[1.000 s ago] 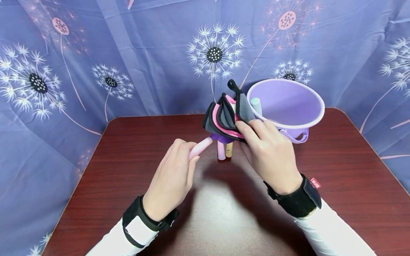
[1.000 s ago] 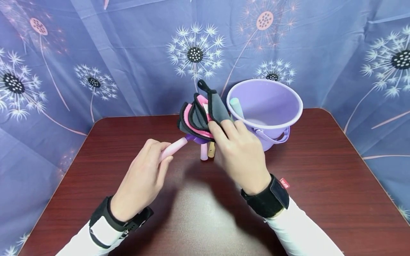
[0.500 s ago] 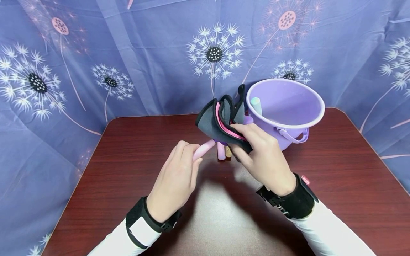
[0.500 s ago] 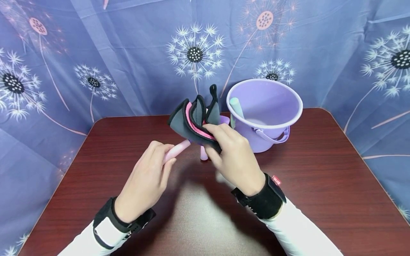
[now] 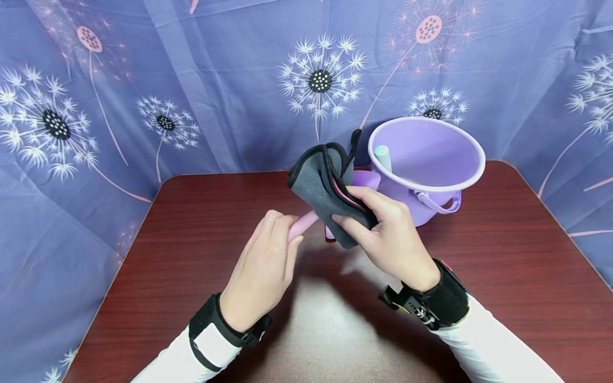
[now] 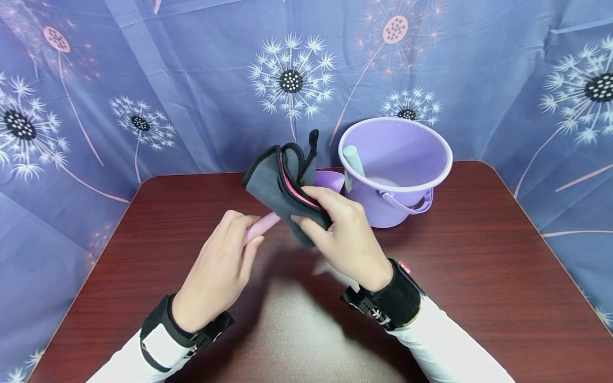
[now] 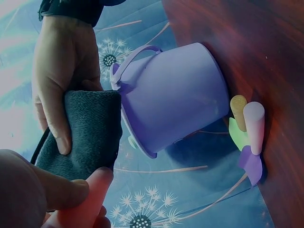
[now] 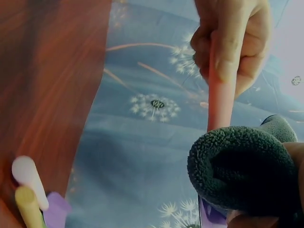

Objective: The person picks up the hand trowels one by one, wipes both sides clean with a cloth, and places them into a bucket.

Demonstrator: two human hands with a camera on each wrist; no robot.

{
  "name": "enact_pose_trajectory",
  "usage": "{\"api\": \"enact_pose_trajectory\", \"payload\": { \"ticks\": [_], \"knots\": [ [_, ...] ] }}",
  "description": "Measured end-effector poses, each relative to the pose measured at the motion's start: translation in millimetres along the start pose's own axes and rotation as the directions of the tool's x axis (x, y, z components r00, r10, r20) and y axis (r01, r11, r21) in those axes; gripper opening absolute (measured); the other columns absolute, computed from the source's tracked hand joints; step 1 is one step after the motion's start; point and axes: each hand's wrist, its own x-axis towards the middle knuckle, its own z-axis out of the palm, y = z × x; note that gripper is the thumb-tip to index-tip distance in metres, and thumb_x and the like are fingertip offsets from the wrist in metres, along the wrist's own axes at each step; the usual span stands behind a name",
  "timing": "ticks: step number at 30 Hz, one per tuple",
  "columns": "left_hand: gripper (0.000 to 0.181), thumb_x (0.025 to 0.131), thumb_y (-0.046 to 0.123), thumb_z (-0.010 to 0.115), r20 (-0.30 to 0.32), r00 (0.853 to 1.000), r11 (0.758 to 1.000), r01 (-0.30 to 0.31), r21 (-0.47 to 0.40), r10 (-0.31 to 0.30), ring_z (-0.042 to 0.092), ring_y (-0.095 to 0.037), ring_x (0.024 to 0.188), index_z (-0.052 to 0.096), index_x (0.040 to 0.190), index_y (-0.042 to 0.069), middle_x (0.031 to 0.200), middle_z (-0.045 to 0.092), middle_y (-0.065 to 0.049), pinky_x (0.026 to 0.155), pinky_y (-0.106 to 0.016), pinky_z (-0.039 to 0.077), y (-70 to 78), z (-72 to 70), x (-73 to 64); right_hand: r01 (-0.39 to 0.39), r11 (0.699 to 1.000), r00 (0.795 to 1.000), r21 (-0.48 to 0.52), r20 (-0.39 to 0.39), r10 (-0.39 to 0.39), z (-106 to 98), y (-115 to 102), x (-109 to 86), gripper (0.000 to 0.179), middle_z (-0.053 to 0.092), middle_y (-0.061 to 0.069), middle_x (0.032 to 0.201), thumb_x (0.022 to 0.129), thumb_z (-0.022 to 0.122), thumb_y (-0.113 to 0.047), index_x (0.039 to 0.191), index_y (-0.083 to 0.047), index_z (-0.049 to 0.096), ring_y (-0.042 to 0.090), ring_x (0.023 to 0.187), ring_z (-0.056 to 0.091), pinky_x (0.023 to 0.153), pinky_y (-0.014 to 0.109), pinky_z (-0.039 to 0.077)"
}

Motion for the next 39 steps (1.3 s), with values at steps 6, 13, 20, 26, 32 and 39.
{"api": "enact_pose_trajectory", "payload": {
  "ticks": [6, 13, 20, 26, 32, 39],
  "knots": [
    [0.021, 0.100, 0.013, 0.058, -0.004, 1.000, 1.000, 0.006, -0.013, -0.006, 0.047, -0.020, 0.086, 0.056, 0.116, -0.001, 0.100, 0.050, -0.008, 0.077, -0.030, 0.043, -1.0, -0.7, 0.5, -0.080, 0.993, 0.996, 0.089, 0.043, 0.077, -3, -13, 2.4, 0.034, 0.069, 0.003, 0.101, 0.083, 0.074, 0.002, 0.116, -0.003, 0.067, 0.011, 0.086, 0.066, 0.078, 0.024, 0.051],
    [0.019, 0.098, 0.010, 0.059, -0.023, 1.000, 1.000, -0.004, -0.018, 0.003, 0.047, -0.020, 0.085, 0.056, 0.114, -0.001, 0.099, 0.050, -0.008, 0.074, -0.030, 0.042, -3.4, -2.9, 2.1, -0.054, 0.996, 0.998, 0.071, 0.044, 0.051, -2, -6, 1.0, 0.036, 0.069, 0.002, 0.107, 0.083, 0.075, 0.000, 0.118, -0.004, 0.068, 0.011, 0.093, 0.064, 0.084, 0.025, 0.049],
    [0.018, 0.097, 0.007, 0.059, -0.042, 0.999, 0.999, -0.013, -0.031, 0.012, 0.046, -0.019, 0.086, 0.056, 0.113, -0.001, 0.098, 0.050, -0.008, 0.074, -0.029, 0.041, -4.4, -6.1, 3.7, 0.052, 0.997, 0.999, -0.050, 0.010, -0.052, -7, -6, 3.3, 0.035, 0.067, 0.002, 0.110, 0.083, 0.074, 0.000, 0.117, -0.005, 0.069, 0.013, 0.098, 0.061, 0.086, 0.026, 0.046],
    [0.018, 0.097, 0.006, 0.059, -0.052, 0.998, 1.000, -0.023, -0.020, 0.022, 0.045, -0.020, 0.084, 0.056, 0.112, -0.002, 0.096, 0.048, -0.008, 0.074, -0.030, 0.041, -4.5, -6.6, 3.6, 0.075, 0.986, 0.997, -0.148, 0.021, -0.072, -11, 12, -0.4, 0.035, 0.066, -0.002, 0.113, 0.088, 0.069, -0.006, 0.122, -0.012, 0.068, 0.011, 0.101, 0.059, 0.087, 0.028, 0.045],
    [0.018, 0.098, 0.007, 0.058, -0.044, 0.999, 1.000, -0.027, -0.016, 0.027, 0.045, -0.020, 0.084, 0.056, 0.114, -0.001, 0.094, 0.048, -0.007, 0.075, -0.031, 0.041, -5.2, -7.2, 2.7, 0.103, 0.959, 0.995, -0.265, 0.037, -0.096, -18, 18, -1.0, 0.039, 0.066, 0.000, 0.110, 0.087, 0.068, -0.006, 0.125, -0.012, 0.067, 0.014, 0.099, 0.059, 0.087, 0.031, 0.044],
    [0.018, 0.101, 0.013, 0.054, -0.034, 0.999, 1.000, -0.026, -0.017, 0.026, 0.045, -0.020, 0.082, 0.057, 0.114, 0.000, 0.094, 0.047, -0.006, 0.074, -0.030, 0.040, -5.8, -8.6, 2.4, 0.131, 0.932, 0.991, -0.339, 0.024, -0.131, -27, 20, 2.2, 0.040, 0.067, 0.004, 0.110, 0.086, 0.067, -0.005, 0.125, -0.010, 0.066, 0.021, 0.098, 0.061, 0.089, 0.037, 0.045]
  ]
}}
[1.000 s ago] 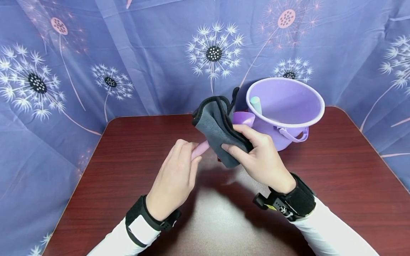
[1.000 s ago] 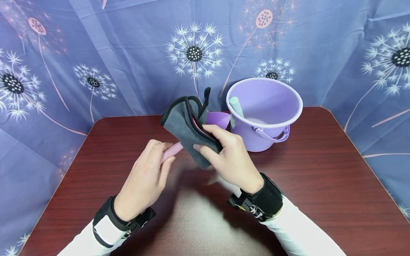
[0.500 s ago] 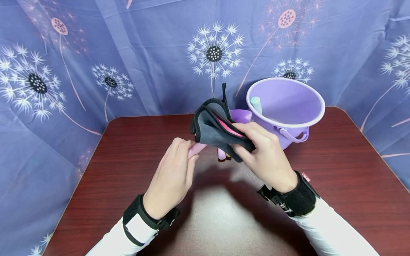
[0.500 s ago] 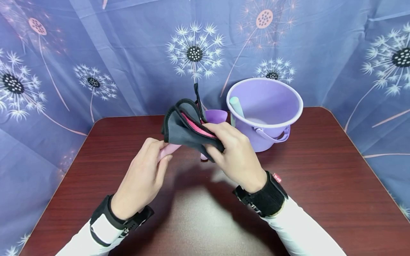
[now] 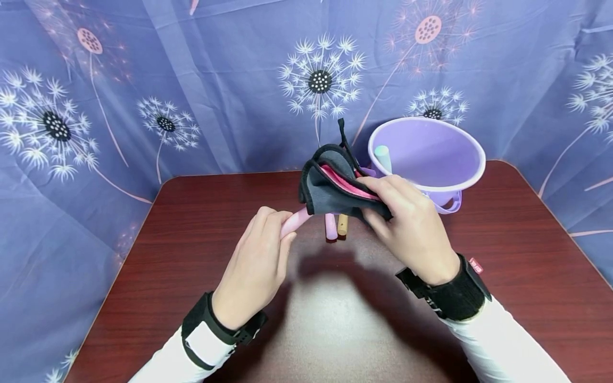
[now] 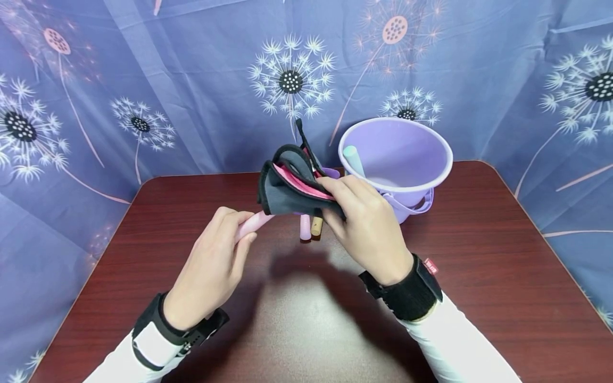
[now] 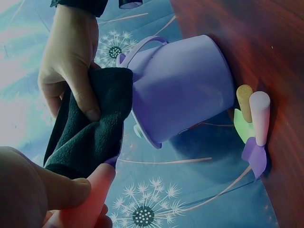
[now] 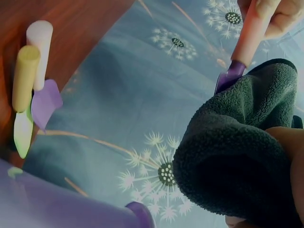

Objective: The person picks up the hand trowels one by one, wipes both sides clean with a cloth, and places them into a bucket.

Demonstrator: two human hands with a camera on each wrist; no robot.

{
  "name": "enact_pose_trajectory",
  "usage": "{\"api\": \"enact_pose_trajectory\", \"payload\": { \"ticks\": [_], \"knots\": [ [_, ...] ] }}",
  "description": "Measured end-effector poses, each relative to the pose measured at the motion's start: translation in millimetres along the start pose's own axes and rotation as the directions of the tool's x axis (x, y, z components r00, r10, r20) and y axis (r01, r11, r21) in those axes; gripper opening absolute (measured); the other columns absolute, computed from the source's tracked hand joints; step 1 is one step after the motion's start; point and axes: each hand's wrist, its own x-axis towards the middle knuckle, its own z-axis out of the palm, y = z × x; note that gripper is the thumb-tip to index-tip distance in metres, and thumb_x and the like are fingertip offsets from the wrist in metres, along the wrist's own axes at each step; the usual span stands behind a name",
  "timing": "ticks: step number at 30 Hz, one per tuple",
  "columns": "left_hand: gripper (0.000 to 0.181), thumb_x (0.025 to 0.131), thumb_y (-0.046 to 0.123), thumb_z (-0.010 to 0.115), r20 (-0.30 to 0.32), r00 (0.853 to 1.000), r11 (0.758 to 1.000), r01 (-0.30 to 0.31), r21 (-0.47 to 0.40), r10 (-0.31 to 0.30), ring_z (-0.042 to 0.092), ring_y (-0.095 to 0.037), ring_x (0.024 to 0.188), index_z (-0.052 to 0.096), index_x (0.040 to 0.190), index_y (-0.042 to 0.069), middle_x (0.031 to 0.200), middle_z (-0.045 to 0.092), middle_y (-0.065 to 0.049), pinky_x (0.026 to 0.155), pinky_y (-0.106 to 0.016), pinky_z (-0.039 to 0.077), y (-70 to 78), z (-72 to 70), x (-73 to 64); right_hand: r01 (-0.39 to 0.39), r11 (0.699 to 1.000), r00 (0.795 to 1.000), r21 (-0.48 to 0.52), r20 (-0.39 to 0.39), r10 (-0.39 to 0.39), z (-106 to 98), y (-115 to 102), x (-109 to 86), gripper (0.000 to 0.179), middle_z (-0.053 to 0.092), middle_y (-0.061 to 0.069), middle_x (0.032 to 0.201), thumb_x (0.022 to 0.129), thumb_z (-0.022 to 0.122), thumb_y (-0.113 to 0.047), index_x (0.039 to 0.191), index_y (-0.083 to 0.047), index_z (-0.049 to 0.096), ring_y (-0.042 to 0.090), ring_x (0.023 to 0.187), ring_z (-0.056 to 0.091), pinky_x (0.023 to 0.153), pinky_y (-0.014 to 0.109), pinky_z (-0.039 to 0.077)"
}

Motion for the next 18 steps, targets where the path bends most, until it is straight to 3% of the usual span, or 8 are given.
{"api": "enact_pose_trajectory", "payload": {
  "ticks": [18],
  "knots": [
    [0.019, 0.101, 0.013, 0.055, 0.007, 1.000, 1.000, -0.001, -0.008, 0.002, 0.045, -0.019, 0.083, 0.057, 0.115, 0.000, 0.094, 0.048, -0.005, 0.075, -0.030, 0.040, -0.3, -2.4, 0.2, -0.036, 0.995, 0.997, -0.095, -0.072, 0.029, -15, 9, 5.0, 0.037, 0.066, 0.008, 0.102, 0.087, 0.069, -0.009, 0.124, -0.010, 0.068, 0.026, 0.093, 0.060, 0.088, 0.039, 0.044]
  ]
}}
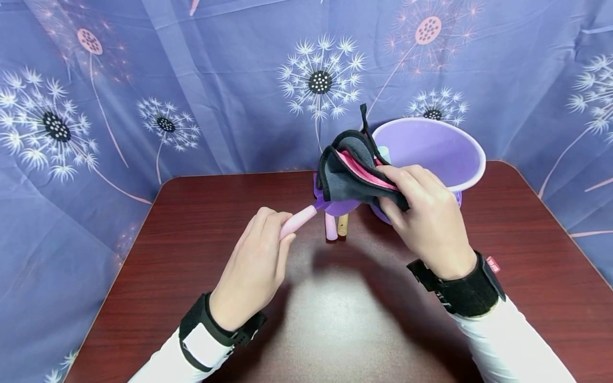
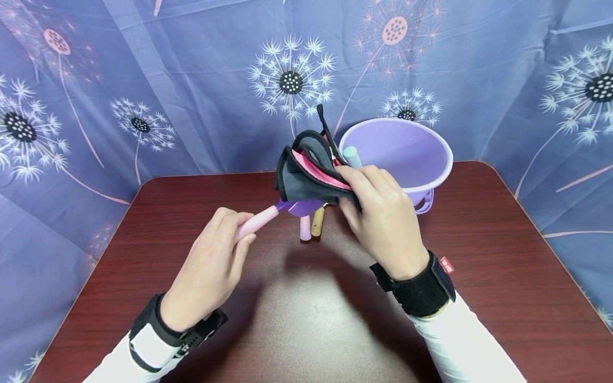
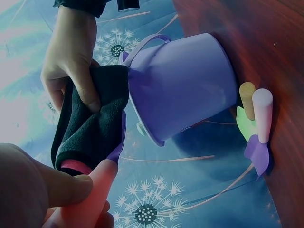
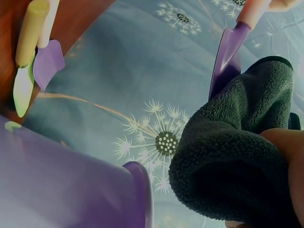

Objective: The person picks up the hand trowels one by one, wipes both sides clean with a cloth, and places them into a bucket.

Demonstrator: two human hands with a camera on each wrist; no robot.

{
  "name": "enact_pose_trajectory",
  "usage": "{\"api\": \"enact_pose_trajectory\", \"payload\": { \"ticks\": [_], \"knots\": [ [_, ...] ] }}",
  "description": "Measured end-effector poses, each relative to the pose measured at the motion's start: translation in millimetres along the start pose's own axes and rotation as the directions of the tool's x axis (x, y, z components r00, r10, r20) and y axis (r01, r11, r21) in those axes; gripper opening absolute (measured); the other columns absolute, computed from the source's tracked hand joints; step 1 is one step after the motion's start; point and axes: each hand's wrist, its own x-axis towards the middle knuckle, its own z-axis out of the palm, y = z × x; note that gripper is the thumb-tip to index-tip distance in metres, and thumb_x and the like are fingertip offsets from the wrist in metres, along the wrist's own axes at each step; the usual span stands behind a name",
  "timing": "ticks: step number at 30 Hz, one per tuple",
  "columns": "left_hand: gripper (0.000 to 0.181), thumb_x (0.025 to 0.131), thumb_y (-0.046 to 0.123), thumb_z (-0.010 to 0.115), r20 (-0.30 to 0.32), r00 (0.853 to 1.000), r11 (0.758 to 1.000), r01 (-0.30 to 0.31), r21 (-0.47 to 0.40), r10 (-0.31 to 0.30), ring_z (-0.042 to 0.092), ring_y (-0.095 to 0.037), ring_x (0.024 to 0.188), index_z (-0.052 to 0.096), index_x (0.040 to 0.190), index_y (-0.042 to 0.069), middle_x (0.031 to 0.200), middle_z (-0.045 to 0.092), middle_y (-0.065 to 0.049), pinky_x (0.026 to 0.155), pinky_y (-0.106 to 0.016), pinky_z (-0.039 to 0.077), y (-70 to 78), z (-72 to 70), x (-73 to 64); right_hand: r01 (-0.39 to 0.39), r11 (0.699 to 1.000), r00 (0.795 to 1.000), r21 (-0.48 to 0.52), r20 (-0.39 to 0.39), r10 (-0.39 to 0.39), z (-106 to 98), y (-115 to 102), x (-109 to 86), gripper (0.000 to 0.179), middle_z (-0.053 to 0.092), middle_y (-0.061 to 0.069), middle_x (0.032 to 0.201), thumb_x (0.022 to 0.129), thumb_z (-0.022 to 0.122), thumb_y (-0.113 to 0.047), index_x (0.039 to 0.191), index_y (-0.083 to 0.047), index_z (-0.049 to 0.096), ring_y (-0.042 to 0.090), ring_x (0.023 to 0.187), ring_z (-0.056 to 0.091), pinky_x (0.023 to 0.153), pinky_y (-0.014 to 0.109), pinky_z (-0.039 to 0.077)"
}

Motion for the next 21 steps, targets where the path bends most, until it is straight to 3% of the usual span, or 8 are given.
{"api": "enact_pose_trajectory", "payload": {
  "ticks": [12, 18, 21],
  "knots": [
    [0.021, 0.101, 0.014, 0.056, 0.041, 0.999, 1.000, 0.008, 0.007, -0.008, 0.044, -0.018, 0.082, 0.057, 0.115, -0.001, 0.095, 0.048, -0.005, 0.073, -0.029, 0.040, 1.6, -2.2, -0.9, 0.014, 0.991, 0.999, -0.136, -0.048, -0.021, -4.7, 1.6, 1.5, 0.036, 0.066, 0.008, 0.101, 0.087, 0.064, -0.006, 0.123, -0.010, 0.069, 0.030, 0.090, 0.058, 0.075, 0.049, 0.049],
    [0.021, 0.102, 0.016, 0.055, 0.058, 0.998, 1.000, 0.010, 0.014, -0.011, 0.045, -0.018, 0.083, 0.057, 0.114, -0.001, 0.096, 0.048, -0.006, 0.073, -0.029, 0.041, 2.2, -2.0, -0.7, 0.090, 0.975, 0.994, -0.204, -0.047, -0.102, -2.7, -1.9, 1.6, 0.034, 0.066, 0.009, 0.100, 0.090, 0.057, -0.004, 0.121, -0.009, 0.069, 0.032, 0.084, 0.056, 0.061, 0.048, 0.048],
    [0.020, 0.101, 0.015, 0.057, 0.062, 0.998, 1.000, 0.008, 0.019, -0.009, 0.045, -0.018, 0.082, 0.058, 0.113, -0.001, 0.095, 0.048, -0.005, 0.073, -0.029, 0.042, 2.6, -2.1, -0.6, 0.137, 0.971, 0.989, -0.196, -0.028, -0.145, 0.3, -4.2, 0.8, 0.033, 0.065, 0.011, 0.101, 0.090, 0.060, -0.003, 0.121, -0.008, 0.069, 0.033, 0.083, 0.055, 0.062, 0.047, 0.048]
  ]
}}
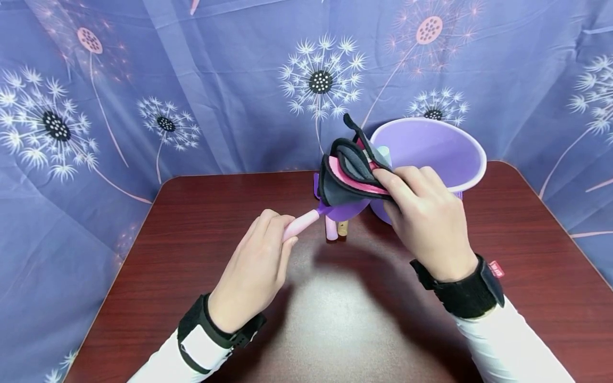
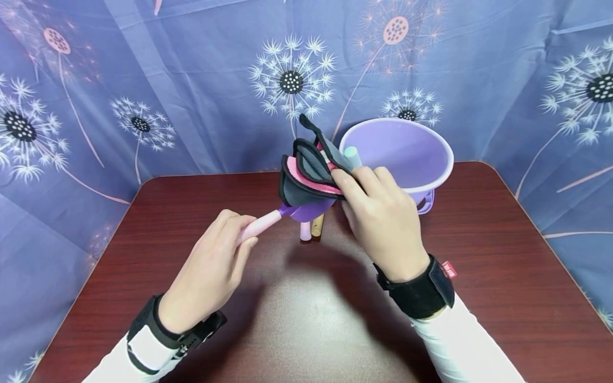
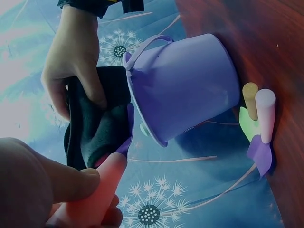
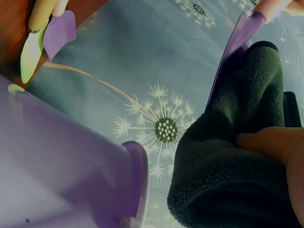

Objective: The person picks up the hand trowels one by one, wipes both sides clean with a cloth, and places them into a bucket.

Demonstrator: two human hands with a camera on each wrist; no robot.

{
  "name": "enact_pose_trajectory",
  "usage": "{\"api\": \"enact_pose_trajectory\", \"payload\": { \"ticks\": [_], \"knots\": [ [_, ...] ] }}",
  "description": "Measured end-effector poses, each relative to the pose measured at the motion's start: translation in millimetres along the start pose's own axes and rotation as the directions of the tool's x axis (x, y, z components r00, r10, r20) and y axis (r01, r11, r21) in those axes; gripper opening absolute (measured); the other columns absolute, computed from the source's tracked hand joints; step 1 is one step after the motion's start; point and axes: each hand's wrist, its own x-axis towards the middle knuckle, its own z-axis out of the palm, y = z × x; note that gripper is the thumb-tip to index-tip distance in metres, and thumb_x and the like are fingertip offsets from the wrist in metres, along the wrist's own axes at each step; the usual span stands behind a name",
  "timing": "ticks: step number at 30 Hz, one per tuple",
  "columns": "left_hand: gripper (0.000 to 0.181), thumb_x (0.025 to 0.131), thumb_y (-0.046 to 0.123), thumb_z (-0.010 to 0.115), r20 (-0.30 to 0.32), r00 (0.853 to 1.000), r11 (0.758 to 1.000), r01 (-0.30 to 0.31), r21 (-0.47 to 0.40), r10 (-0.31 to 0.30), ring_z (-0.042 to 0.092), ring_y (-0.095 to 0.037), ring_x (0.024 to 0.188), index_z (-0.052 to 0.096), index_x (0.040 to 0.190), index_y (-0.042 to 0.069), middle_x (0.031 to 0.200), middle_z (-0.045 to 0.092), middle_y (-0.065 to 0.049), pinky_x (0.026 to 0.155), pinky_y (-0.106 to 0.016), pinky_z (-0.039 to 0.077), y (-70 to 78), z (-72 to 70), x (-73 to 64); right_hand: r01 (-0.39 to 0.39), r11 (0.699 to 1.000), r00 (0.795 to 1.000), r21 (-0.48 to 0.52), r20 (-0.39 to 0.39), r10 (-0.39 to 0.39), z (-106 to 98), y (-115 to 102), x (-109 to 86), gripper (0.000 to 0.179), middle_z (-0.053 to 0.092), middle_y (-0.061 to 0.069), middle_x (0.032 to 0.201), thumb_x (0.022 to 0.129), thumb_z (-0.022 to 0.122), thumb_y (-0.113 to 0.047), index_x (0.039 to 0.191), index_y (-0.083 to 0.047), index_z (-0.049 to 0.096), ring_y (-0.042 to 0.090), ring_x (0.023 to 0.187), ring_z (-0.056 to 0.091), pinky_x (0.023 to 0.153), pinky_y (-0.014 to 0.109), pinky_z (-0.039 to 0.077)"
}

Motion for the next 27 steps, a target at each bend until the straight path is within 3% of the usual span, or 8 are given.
{"api": "enact_pose_trajectory", "payload": {
  "ticks": [7, 13, 17, 21, 27],
  "knots": [
    [0.017, 0.099, 0.012, 0.060, 0.022, 1.000, 1.000, -0.013, 0.006, 0.013, 0.045, -0.019, 0.081, 0.058, 0.110, 0.000, 0.094, 0.047, -0.005, 0.072, -0.030, 0.042, 0.3, 4.6, -1.1, 0.029, 0.998, 0.997, 0.060, 0.063, -0.032, 10, -6, -4.9, 0.035, 0.064, 0.012, 0.101, 0.088, 0.063, -0.004, 0.123, -0.005, 0.067, 0.033, 0.081, 0.053, 0.067, 0.046, 0.047],
    [0.015, 0.099, 0.013, 0.058, 0.050, 0.999, 1.000, -0.015, 0.016, 0.014, 0.044, -0.019, 0.079, 0.057, 0.108, 0.002, 0.092, 0.045, -0.003, 0.070, -0.029, 0.041, 3.3, 10.0, -2.0, -0.005, 0.986, 0.994, 0.164, 0.105, -0.012, 17, -12, -9.7, 0.041, 0.063, 0.010, 0.104, 0.086, 0.066, -0.005, 0.127, -0.005, 0.065, 0.031, 0.092, 0.058, 0.085, 0.045, 0.047],
    [0.015, 0.100, 0.015, 0.057, 0.062, 0.998, 1.000, -0.018, 0.022, 0.016, 0.044, -0.019, 0.080, 0.056, 0.109, 0.002, 0.092, 0.044, -0.003, 0.070, -0.030, 0.041, 4.9, 12.7, -2.9, -0.040, 0.975, 0.994, 0.219, 0.110, 0.016, 22, -17, -11.5, 0.042, 0.063, 0.007, 0.103, 0.085, 0.068, -0.007, 0.127, -0.007, 0.065, 0.026, 0.092, 0.059, 0.084, 0.042, 0.048],
    [0.017, 0.101, 0.015, 0.056, 0.065, 0.998, 0.999, -0.020, 0.026, 0.018, 0.043, -0.019, 0.080, 0.056, 0.111, 0.001, 0.092, 0.043, -0.004, 0.070, -0.030, 0.042, 5.7, 13.8, -3.6, -0.105, 0.955, 0.991, 0.279, 0.109, 0.077, 26, -20, -12.5, 0.041, 0.064, 0.005, 0.103, 0.085, 0.068, -0.007, 0.127, -0.009, 0.066, 0.018, 0.089, 0.058, 0.079, 0.037, 0.048],
    [0.018, 0.101, 0.015, 0.056, 0.069, 0.997, 0.999, -0.023, 0.025, 0.021, 0.044, -0.019, 0.081, 0.056, 0.112, 0.002, 0.093, 0.044, -0.004, 0.071, -0.029, 0.042, 6.5, 14.2, -3.8, -0.195, 0.901, 0.980, 0.387, 0.104, 0.167, 30, -22, -12.2, 0.037, 0.066, 0.001, 0.108, 0.087, 0.067, -0.008, 0.124, -0.011, 0.068, 0.012, 0.095, 0.059, 0.082, 0.030, 0.046]
  ]
}}
